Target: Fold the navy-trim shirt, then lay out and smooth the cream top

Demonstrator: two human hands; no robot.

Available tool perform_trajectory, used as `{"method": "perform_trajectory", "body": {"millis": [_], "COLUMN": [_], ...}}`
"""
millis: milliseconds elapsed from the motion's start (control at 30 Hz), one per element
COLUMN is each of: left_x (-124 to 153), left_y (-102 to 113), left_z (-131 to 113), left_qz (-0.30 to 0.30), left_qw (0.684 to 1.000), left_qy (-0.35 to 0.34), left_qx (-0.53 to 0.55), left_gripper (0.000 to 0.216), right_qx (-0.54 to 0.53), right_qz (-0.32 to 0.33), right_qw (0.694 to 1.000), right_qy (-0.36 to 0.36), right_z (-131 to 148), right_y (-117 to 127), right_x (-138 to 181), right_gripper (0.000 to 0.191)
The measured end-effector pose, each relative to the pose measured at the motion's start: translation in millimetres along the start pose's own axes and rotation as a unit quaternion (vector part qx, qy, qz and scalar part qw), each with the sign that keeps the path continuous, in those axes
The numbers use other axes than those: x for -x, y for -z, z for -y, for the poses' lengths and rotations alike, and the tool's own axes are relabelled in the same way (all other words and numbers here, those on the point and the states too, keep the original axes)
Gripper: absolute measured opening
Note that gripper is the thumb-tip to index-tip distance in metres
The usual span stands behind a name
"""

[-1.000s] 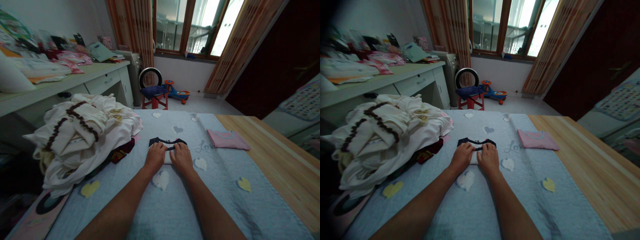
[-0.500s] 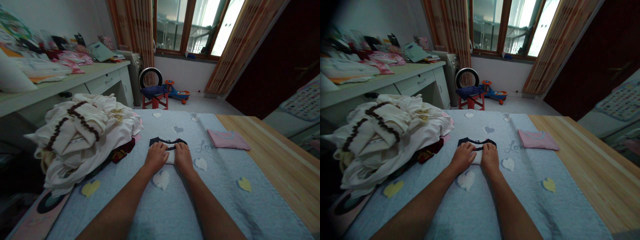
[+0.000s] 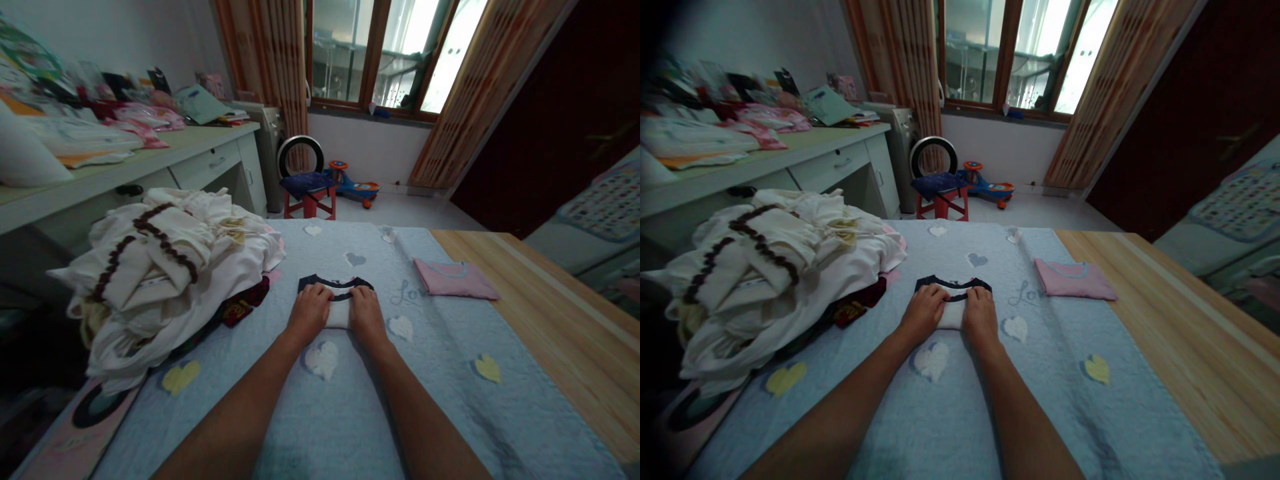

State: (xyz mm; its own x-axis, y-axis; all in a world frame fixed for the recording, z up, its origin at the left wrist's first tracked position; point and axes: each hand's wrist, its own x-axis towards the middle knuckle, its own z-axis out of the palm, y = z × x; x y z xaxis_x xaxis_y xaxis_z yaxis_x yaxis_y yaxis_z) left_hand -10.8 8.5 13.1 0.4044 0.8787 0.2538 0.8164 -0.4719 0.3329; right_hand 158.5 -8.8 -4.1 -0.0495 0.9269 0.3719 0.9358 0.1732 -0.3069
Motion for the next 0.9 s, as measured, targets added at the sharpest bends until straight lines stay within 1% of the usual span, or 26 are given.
{"method": "perform_trajectory", "body": {"millis": [100,267,500,633,900], "left_x": [1,2,2,1,1], "left_y": [1,3,2,0,-1], "left_z": [-1,-3,-1,1,2], "left_qz": [-0.003,-0.012,-0.005,-0.006,0.007], "left_qw": [1.0,1.0,1.0,1.0,1.0], "left_qy": [0.002,-0.004,0.0,-0.002,0.004], "left_qx": [0.006,0.01,0.014,0.015,0.023], "left_gripper": [0.017,0.016,0.015,0.017,0.022], "right_qx": [0.011,0.041,0.051,0.053,0.055], "right_qz": [-0.005,0.006,0.014,0.022,0.017], "right_qw": [1.0,0.999,0.999,0.998,0.998], "right_qy": [0.007,-0.004,-0.004,0.005,0.015], "right_z": [7,14,10,8,3], "right_y": [6,12,6,5,1], "right_x": [0,2,3,4,5], "right_gripper": [0.027,0.033,0.032,0.034,0.035]}}
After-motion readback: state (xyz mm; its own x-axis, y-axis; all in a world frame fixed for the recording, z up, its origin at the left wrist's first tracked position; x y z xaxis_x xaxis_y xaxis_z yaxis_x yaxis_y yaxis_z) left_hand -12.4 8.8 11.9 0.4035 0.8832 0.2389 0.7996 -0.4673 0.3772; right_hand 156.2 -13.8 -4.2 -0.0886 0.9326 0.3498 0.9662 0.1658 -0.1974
